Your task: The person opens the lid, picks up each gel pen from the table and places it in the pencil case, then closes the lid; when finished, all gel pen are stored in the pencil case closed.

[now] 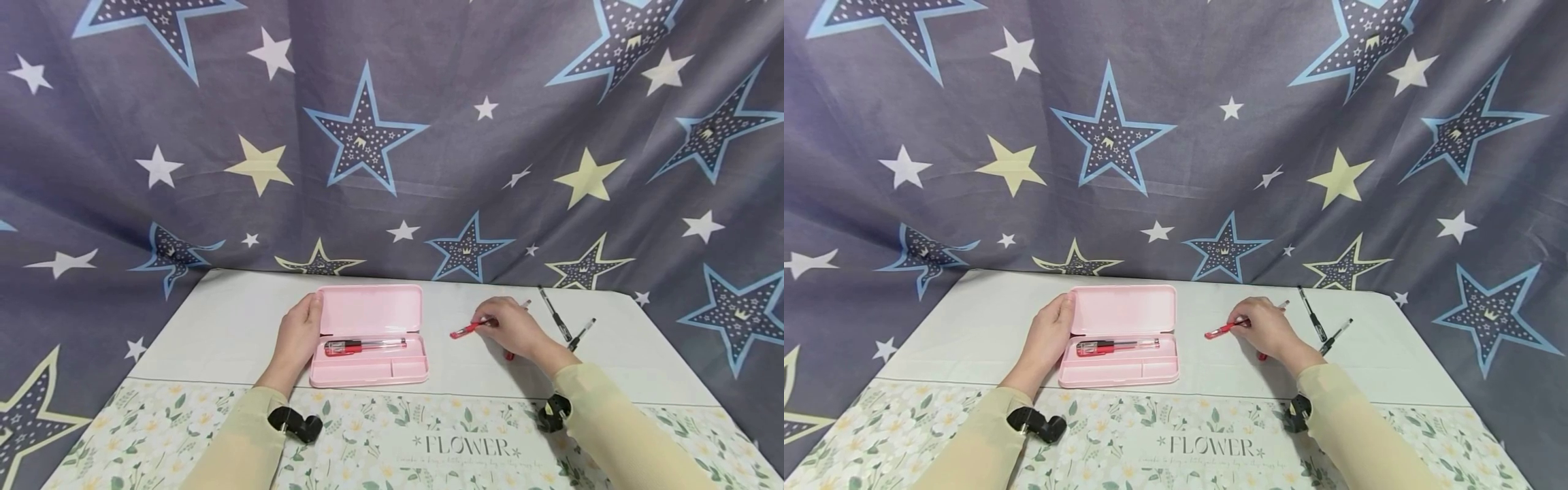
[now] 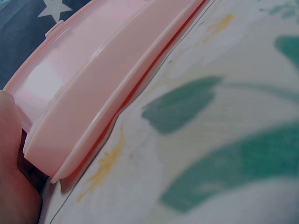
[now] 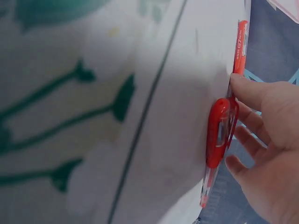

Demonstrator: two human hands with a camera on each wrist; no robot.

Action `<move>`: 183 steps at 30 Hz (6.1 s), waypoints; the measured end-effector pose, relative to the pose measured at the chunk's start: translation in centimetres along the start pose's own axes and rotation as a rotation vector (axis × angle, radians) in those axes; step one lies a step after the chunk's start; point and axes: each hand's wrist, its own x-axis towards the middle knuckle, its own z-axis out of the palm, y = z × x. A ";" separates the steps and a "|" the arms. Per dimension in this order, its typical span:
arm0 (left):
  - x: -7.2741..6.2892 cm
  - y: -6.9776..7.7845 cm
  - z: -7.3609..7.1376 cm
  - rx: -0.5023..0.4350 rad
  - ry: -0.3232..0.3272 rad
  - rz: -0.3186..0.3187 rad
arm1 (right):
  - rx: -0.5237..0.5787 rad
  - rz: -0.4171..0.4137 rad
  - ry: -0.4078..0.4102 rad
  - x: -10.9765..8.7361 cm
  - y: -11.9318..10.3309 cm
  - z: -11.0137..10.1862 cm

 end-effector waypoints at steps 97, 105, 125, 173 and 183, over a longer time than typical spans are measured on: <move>0.1 0.1 -0.1 0.011 0.009 0.012 | -0.005 -0.139 -0.065 6.3 -18.0 8.2; 0.0 0.2 -0.1 0.012 0.013 0.016 | -0.010 -0.131 -0.048 6.3 -18.2 8.4; -0.1 0.2 -0.2 0.008 -0.003 0.004 | -0.007 -0.096 -0.055 6.3 -18.2 8.4; 0.1 0.0 0.0 0.011 -0.001 0.007 | -0.031 0.081 0.121 -3.4 -2.9 -2.9; 0.0 0.0 0.0 0.013 -0.011 0.002 | -0.042 0.039 0.097 -4.8 0.0 -3.8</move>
